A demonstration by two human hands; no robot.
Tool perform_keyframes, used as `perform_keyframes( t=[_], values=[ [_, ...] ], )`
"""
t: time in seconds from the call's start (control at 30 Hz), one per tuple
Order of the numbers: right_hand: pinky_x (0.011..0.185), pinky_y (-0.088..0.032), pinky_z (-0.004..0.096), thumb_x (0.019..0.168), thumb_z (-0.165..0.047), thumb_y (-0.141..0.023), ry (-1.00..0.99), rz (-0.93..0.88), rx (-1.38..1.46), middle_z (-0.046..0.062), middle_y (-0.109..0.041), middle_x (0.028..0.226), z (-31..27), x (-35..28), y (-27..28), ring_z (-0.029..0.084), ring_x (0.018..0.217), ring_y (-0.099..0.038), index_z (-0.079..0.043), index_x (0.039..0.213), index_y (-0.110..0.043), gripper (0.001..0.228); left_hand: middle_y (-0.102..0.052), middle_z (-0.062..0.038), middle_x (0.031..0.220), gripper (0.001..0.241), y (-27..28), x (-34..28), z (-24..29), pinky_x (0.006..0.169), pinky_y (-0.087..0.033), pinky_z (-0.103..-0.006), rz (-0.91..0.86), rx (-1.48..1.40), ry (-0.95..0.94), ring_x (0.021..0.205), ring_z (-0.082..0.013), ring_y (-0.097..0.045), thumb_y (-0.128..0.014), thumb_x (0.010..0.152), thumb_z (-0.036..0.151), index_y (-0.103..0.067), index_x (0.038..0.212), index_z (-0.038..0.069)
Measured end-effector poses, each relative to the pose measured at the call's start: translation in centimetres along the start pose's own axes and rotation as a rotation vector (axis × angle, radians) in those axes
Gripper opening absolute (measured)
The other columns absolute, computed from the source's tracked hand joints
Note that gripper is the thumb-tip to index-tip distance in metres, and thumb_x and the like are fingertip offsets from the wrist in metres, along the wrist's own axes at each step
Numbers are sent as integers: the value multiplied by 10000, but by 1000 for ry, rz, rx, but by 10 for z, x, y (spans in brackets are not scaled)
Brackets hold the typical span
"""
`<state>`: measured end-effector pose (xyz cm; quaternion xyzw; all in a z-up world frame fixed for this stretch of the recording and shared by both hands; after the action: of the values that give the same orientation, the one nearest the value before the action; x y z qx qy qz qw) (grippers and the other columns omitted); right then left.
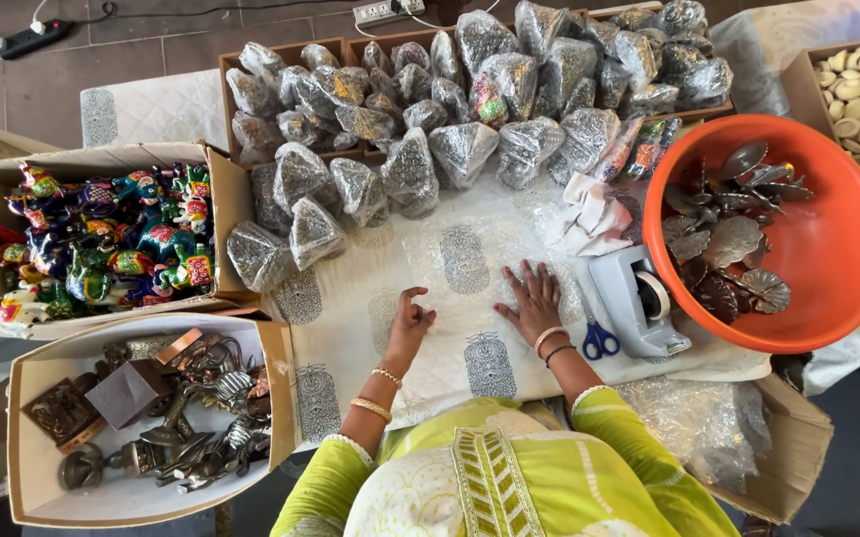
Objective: The person wraps decorative figurines in bubble wrap by hand, folding the material around each item and placing the wrapped pieces in rows on the table. They occasionally reach into an orange basin for unwrapped items and continue wrapping one piece at a time.
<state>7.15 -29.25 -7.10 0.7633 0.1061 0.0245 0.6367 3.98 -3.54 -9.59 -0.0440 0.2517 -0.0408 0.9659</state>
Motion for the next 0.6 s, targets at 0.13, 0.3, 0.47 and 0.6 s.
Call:
perform_keyframes(
  t=[0.13, 0.3, 0.47, 0.6],
  values=[
    [1231, -2, 594, 945, -702, -417, 0, 30, -20, 108, -90, 1694, -2, -1, 2, 401, 1552, -5, -328, 1627, -169, 816, -481, 13, 735, 301, 9, 0, 13, 623, -446, -247, 69, 113, -334, 679, -71, -451, -675, 968, -34, -562, 1223, 81],
    [1233, -3, 595, 948, -707, -413, -16, 9, -37, 103, -89, 1690, -1, 0, 2, 397, 1554, -5, -333, 1624, -173, 809, -536, 10, 708, 119, 6, -12, 19, 537, -491, -256, 37, -55, -187, 588, -81, -546, -633, 986, -15, -615, 1089, 43],
    [1224, 8, 595, 940, -715, -395, -1, -9, -44, 105, -74, 1693, -1, 1, 0, 400, 1546, 16, -350, 1621, -150, 811, -377, 41, 720, 186, 12, -15, 13, 425, -329, -241, 67, -10, -154, 547, -47, -379, -687, 944, -38, -672, 1106, 52],
    [1220, 15, 594, 940, -721, -392, -2, -23, -46, 107, -64, 1696, -2, 2, 1, 398, 1545, 29, -354, 1622, -139, 815, -477, 60, 785, 268, 10, -23, 38, 427, -359, -234, 24, -129, -103, 556, -42, -466, -656, 928, -42, -662, 1162, 90]
  ],
)
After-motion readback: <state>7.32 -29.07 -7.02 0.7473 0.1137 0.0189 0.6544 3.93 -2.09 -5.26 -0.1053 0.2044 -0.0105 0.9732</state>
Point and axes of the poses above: each hand's wrist, its own x-axis towards the middle knuckle, its own y-axis out of the back of the hand, z = x × y, the point moved 10 cm from there along x, towards the middle knuckle
